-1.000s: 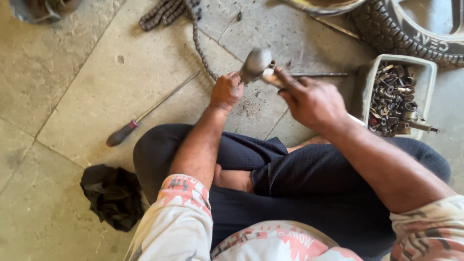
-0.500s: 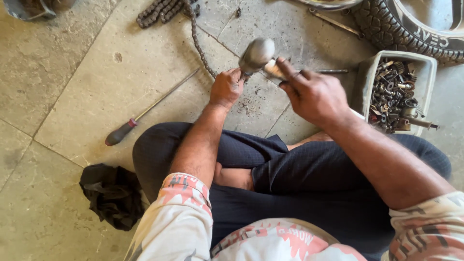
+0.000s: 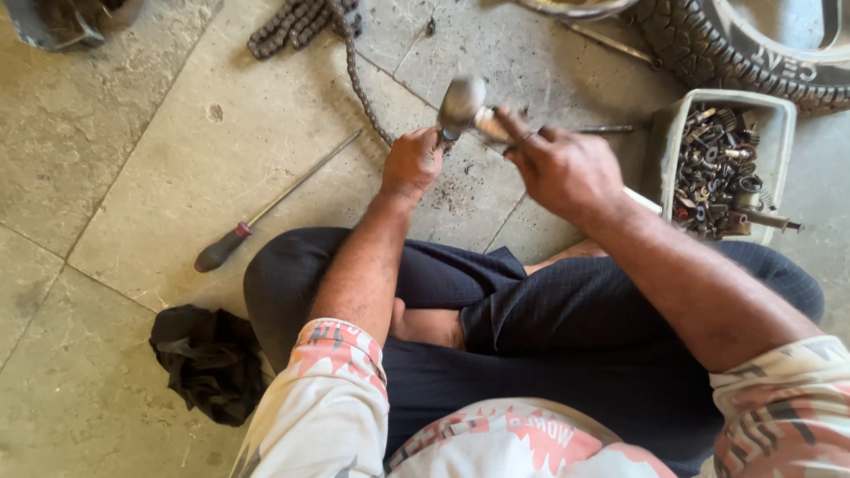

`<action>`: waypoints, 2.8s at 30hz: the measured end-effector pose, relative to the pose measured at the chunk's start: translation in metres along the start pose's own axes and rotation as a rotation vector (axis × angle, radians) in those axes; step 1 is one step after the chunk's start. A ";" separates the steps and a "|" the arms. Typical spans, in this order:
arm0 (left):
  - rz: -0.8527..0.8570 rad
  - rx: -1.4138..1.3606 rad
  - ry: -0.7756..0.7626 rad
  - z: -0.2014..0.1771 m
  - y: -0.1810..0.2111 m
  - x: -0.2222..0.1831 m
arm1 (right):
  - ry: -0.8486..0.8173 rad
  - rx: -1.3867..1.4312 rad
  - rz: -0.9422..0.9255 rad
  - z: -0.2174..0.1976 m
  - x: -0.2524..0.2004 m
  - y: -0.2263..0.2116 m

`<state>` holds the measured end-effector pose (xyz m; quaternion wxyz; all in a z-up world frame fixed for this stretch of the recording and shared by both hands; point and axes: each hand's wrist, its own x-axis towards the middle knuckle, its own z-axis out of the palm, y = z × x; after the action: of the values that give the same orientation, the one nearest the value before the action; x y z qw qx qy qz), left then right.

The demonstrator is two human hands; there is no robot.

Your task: Repairing and adjusting a motorcycle chain using a hammer and pins while sitting on the floor.

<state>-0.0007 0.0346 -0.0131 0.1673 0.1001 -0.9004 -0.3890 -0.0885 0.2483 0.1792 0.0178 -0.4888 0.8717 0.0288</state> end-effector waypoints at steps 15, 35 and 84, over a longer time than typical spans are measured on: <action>-0.200 -0.025 -0.065 -0.002 0.005 0.012 | 0.039 0.247 0.062 -0.015 -0.002 0.005; -0.105 0.062 -0.101 0.002 -0.004 0.004 | -0.015 0.066 -0.029 0.006 -0.001 -0.003; -0.123 -0.166 0.156 -0.024 -0.001 0.010 | -0.861 0.461 0.036 0.134 0.001 0.076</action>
<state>-0.0007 0.0152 0.0033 0.2202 0.1709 -0.8415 -0.4627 -0.1537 0.2967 0.0481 0.4840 -0.4007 0.7772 0.0349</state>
